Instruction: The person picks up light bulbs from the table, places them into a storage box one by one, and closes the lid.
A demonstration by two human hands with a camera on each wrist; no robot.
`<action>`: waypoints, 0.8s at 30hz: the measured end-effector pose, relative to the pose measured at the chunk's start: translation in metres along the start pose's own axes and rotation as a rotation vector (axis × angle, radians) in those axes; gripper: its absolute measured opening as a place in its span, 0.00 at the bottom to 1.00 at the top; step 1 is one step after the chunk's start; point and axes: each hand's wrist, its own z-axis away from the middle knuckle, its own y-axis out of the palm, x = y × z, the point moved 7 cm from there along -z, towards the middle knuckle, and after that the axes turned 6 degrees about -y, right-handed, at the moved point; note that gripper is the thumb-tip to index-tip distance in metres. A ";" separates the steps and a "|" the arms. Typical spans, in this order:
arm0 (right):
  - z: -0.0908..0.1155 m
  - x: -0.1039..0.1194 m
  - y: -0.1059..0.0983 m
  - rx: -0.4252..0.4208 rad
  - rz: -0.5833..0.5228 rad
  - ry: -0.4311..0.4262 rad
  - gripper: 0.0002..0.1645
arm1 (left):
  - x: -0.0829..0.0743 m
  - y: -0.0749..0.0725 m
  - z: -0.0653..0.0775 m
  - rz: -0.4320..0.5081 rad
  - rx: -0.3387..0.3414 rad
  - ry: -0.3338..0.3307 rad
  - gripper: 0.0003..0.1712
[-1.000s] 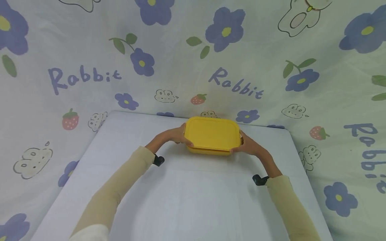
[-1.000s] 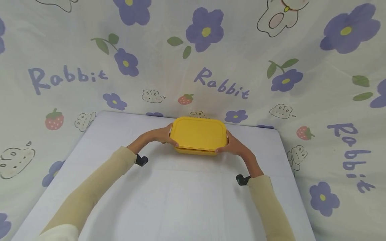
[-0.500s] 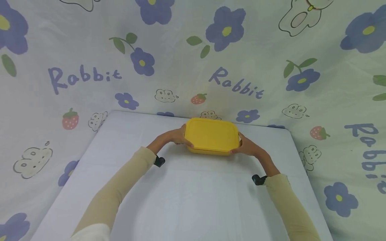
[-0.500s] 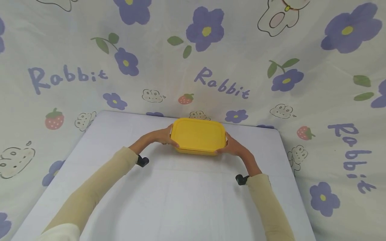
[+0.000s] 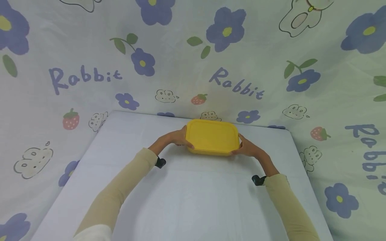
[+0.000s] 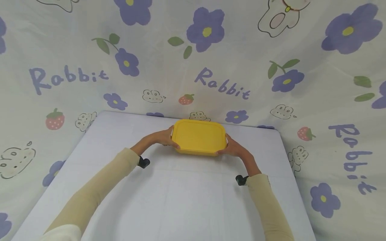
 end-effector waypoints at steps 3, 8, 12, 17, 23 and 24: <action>-0.002 -0.002 0.001 -0.001 0.003 0.000 0.74 | 0.001 0.001 -0.001 -0.008 -0.007 -0.017 0.59; -0.002 -0.001 0.001 -0.002 -0.022 -0.013 0.74 | 0.005 0.001 -0.006 -0.026 -0.046 -0.054 0.48; -0.002 0.003 0.004 0.008 -0.064 -0.030 0.74 | 0.007 0.003 -0.010 -0.015 -0.070 -0.071 0.44; -0.004 0.001 0.005 0.008 -0.071 -0.028 0.74 | 0.008 0.004 -0.013 -0.009 -0.076 -0.072 0.43; -0.004 -0.003 0.007 0.014 -0.083 -0.018 0.76 | 0.011 0.005 -0.015 0.013 -0.069 -0.072 0.43; -0.005 -0.003 0.007 0.013 -0.087 -0.022 0.76 | 0.012 0.005 -0.015 0.019 -0.071 -0.071 0.43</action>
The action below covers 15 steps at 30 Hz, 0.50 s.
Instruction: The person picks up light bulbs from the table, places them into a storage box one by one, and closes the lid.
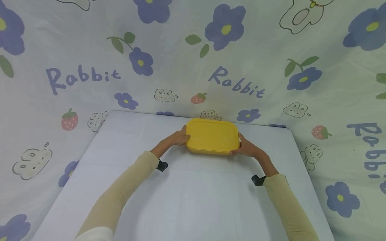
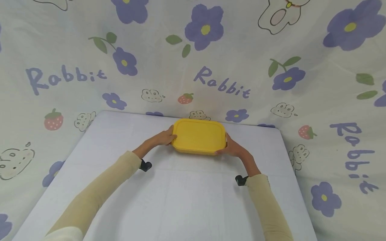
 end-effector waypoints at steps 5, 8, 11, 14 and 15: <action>-0.002 -0.006 0.001 -0.014 -0.018 0.017 0.78 | 0.001 0.000 -0.001 0.023 -0.027 0.028 0.43; -0.003 -0.012 0.002 -0.025 -0.041 0.036 0.78 | 0.002 0.000 -0.002 0.033 -0.044 0.045 0.43; -0.003 -0.016 0.005 -0.023 -0.056 0.028 0.73 | 0.005 0.000 -0.001 0.046 -0.049 0.043 0.43; 0.000 -0.018 0.007 -0.010 -0.035 -0.005 0.60 | 0.010 -0.001 0.001 0.055 -0.048 0.013 0.43; 0.002 -0.018 0.008 -0.010 -0.010 -0.014 0.56 | 0.013 -0.001 0.002 0.049 -0.051 0.002 0.44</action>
